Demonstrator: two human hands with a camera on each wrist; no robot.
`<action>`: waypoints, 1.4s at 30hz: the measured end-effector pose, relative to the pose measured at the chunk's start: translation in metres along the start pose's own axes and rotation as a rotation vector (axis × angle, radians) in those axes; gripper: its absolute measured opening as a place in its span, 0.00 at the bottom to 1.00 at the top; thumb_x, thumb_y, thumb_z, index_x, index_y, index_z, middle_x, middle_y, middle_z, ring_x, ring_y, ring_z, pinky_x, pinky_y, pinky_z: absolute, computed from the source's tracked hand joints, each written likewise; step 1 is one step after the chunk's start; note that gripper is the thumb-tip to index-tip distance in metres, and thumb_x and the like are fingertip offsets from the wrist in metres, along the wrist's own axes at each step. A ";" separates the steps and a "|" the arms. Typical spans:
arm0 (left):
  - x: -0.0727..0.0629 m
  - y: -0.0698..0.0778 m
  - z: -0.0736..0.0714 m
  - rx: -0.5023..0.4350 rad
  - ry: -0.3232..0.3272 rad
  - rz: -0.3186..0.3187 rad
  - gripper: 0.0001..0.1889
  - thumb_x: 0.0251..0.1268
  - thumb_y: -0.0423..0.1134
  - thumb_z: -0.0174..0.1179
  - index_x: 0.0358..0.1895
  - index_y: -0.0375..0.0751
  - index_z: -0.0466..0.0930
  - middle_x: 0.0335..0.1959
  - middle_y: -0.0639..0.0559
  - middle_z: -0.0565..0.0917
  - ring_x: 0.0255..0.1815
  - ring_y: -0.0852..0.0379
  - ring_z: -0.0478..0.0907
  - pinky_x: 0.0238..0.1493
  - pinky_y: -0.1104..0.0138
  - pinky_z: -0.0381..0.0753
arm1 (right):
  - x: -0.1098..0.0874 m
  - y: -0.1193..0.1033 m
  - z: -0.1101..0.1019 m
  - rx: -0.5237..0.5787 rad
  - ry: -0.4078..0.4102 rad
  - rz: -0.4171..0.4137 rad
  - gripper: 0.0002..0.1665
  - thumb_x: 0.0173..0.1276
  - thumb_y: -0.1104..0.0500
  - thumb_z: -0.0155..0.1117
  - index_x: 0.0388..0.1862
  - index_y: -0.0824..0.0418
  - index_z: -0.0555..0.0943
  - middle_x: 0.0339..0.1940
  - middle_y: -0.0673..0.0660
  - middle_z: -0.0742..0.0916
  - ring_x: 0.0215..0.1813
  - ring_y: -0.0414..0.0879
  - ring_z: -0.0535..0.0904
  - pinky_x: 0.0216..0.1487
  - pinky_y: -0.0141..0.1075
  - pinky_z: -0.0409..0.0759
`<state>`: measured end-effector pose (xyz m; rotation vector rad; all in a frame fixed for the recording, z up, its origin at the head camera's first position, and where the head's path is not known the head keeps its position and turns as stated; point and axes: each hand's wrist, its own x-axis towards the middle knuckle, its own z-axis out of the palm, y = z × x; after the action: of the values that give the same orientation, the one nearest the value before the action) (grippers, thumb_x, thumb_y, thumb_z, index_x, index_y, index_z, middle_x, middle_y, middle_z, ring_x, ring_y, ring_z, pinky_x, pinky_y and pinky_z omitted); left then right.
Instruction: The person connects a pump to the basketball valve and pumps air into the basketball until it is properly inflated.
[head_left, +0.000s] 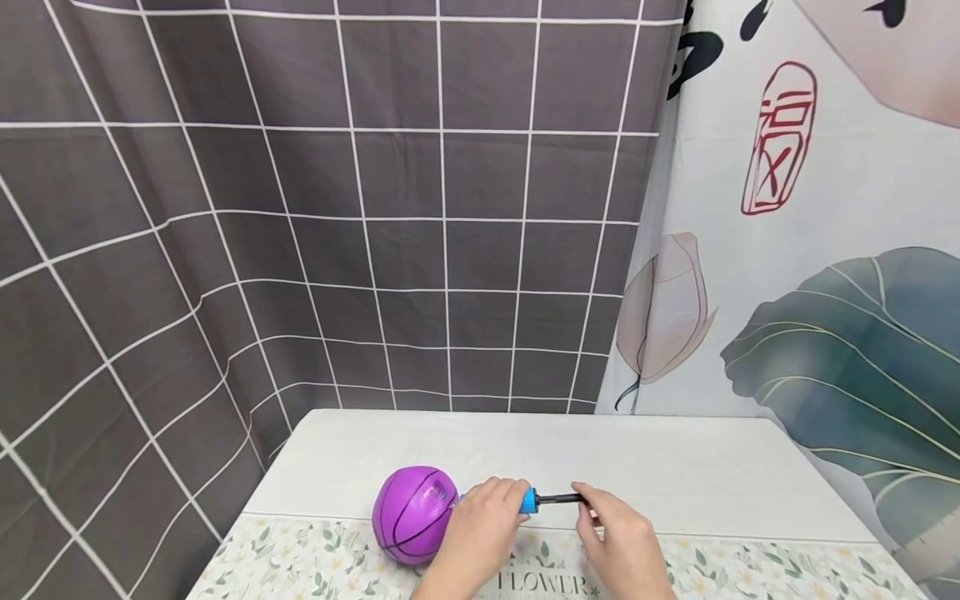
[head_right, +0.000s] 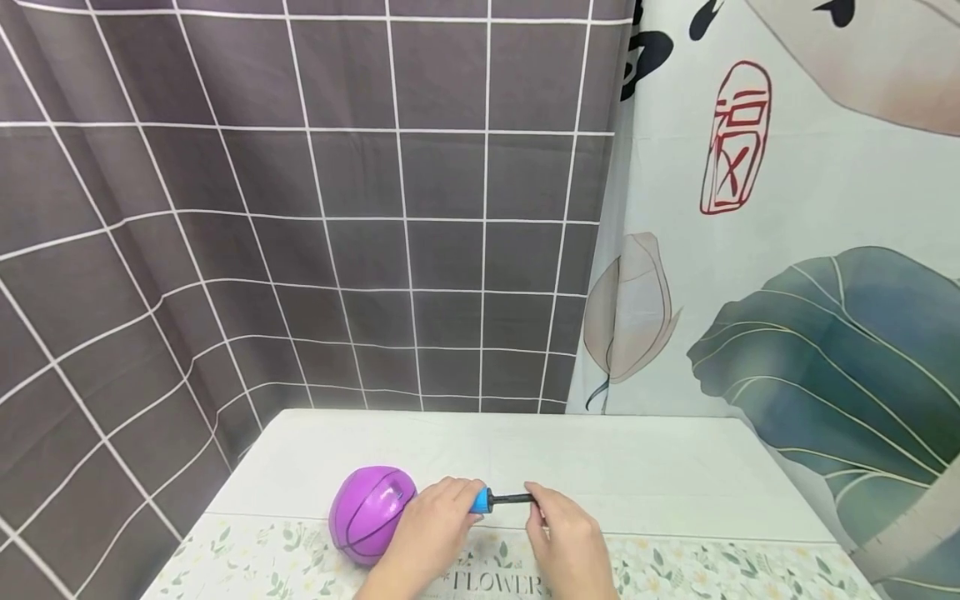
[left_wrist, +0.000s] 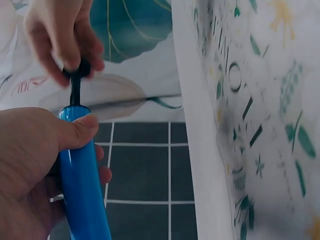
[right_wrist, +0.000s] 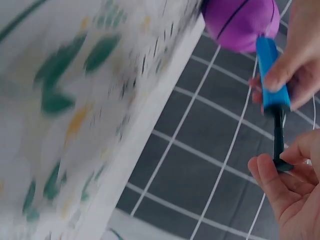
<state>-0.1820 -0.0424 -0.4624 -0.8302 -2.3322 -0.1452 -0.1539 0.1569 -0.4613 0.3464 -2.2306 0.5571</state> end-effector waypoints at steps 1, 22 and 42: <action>0.000 -0.002 0.000 0.004 0.005 -0.012 0.20 0.55 0.45 0.74 0.51 0.45 0.82 0.42 0.58 0.85 0.42 0.62 0.81 0.44 0.70 0.82 | 0.001 0.004 -0.002 -0.005 0.018 -0.004 0.21 0.50 0.74 0.74 0.45 0.63 0.87 0.37 0.55 0.91 0.29 0.39 0.86 0.28 0.23 0.81; 0.003 0.002 -0.002 0.047 0.018 -0.001 0.21 0.56 0.43 0.74 0.51 0.40 0.82 0.42 0.55 0.85 0.40 0.60 0.81 0.48 0.68 0.84 | 0.000 -0.002 0.003 0.001 0.073 0.019 0.23 0.51 0.74 0.73 0.49 0.68 0.86 0.36 0.60 0.91 0.27 0.42 0.86 0.27 0.26 0.83; 0.000 0.001 0.001 0.042 0.021 -0.035 0.22 0.54 0.45 0.74 0.52 0.44 0.82 0.43 0.57 0.86 0.42 0.62 0.81 0.47 0.69 0.83 | 0.005 0.016 -0.011 -0.009 0.095 -0.010 0.24 0.49 0.74 0.74 0.48 0.65 0.87 0.35 0.57 0.91 0.26 0.42 0.85 0.27 0.27 0.82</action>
<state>-0.1821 -0.0417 -0.4634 -0.7640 -2.3232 -0.1194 -0.1565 0.1756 -0.4550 0.3195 -2.1380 0.5464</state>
